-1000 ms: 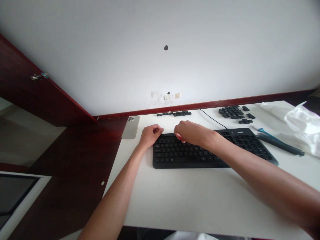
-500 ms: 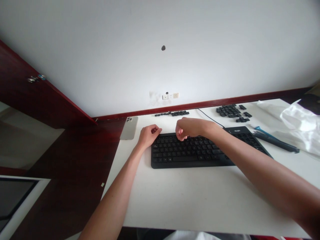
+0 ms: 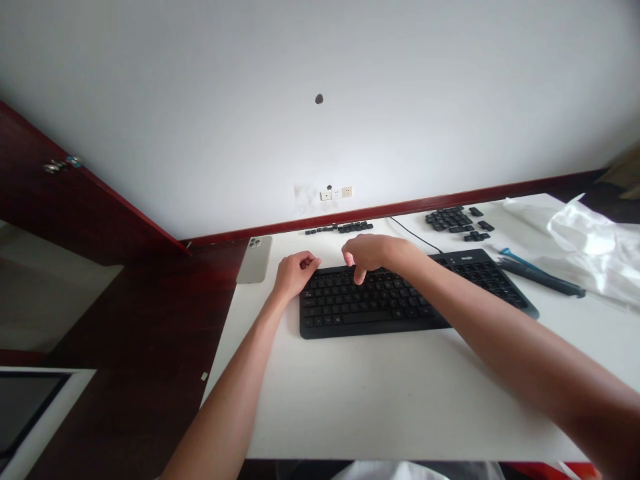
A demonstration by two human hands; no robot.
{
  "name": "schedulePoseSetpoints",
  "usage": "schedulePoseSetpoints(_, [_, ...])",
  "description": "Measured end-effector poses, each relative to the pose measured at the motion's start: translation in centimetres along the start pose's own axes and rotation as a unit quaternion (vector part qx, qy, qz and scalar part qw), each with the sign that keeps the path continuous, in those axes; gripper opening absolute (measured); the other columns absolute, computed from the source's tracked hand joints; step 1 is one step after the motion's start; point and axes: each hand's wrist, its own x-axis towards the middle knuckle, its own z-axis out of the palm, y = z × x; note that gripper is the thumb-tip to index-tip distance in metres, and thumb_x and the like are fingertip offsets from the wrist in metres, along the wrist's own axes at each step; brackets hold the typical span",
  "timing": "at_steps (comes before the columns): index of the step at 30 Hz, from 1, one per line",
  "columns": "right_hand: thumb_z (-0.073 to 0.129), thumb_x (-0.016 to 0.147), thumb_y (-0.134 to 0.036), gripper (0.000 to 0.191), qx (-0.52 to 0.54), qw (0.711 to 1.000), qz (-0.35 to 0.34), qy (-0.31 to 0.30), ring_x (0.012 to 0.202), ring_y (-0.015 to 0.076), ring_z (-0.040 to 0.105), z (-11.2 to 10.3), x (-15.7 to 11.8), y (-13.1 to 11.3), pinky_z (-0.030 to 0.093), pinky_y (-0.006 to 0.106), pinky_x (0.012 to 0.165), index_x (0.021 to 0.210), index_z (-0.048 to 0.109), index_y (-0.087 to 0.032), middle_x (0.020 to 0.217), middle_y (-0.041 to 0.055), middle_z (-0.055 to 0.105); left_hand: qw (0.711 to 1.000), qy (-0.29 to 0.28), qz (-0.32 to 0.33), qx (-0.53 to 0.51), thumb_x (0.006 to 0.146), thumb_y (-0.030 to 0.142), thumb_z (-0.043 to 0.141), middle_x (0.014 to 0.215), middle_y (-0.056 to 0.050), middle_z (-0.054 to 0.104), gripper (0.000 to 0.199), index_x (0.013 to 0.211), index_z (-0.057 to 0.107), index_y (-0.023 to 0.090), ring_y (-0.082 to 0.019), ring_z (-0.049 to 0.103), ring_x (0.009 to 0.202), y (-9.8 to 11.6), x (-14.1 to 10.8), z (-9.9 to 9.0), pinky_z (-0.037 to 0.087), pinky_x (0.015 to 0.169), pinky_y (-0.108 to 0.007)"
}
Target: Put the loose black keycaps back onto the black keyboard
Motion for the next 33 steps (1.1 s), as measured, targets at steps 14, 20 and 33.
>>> schedulePoseSetpoints(14, [0.094, 0.055, -0.032, 0.063, -0.084, 0.995, -0.016, -0.059, 0.100, 0.0363, 0.069, -0.8, 3.1, -1.6, 0.053, 0.043, 0.080, 0.113, 0.077, -0.015, 0.113, 0.0150, 0.074, 1.000, 0.003, -0.005, -0.005, 0.091, 0.043, 0.061, 0.071, 0.001, 0.070, 0.027, 0.074, 0.067, 0.022, -0.016, 0.060, 0.067, 0.1, 0.0, 0.0, 0.039, 0.065, -0.027])
schedulePoseSetpoints(20, [0.094, 0.052, -0.024, 0.055, -0.087, 0.994, -0.025, -0.063, 0.096, 0.0346, 0.070, -0.5, 3.8, -1.9, 0.053, 0.043, 0.083, 0.104, 0.079, -0.014, 0.100, 0.0120, 0.077, 1.000, 0.009, -0.008, 0.005, 0.091, 0.043, 0.061, 0.070, 0.001, 0.069, 0.027, 0.074, 0.068, 0.022, -0.016, 0.060, 0.065, 0.1, 0.1, 0.0, 0.038, 0.064, -0.027])
schedulePoseSetpoints(33, [0.090, 0.063, -0.028, 0.056, -0.053, 0.996, -0.060, -0.023, 0.098, 0.0310, 0.069, -0.2, 2.4, -0.6, 0.048, 0.034, 0.072, 0.115, 0.074, -0.016, 0.112, 0.0119, 0.074, 1.000, 0.016, -0.006, 0.009, 0.090, 0.042, 0.062, 0.067, 0.001, 0.067, 0.027, 0.074, 0.067, 0.022, -0.016, 0.059, 0.065, 0.2, -0.1, 0.1, 0.039, 0.064, -0.027])
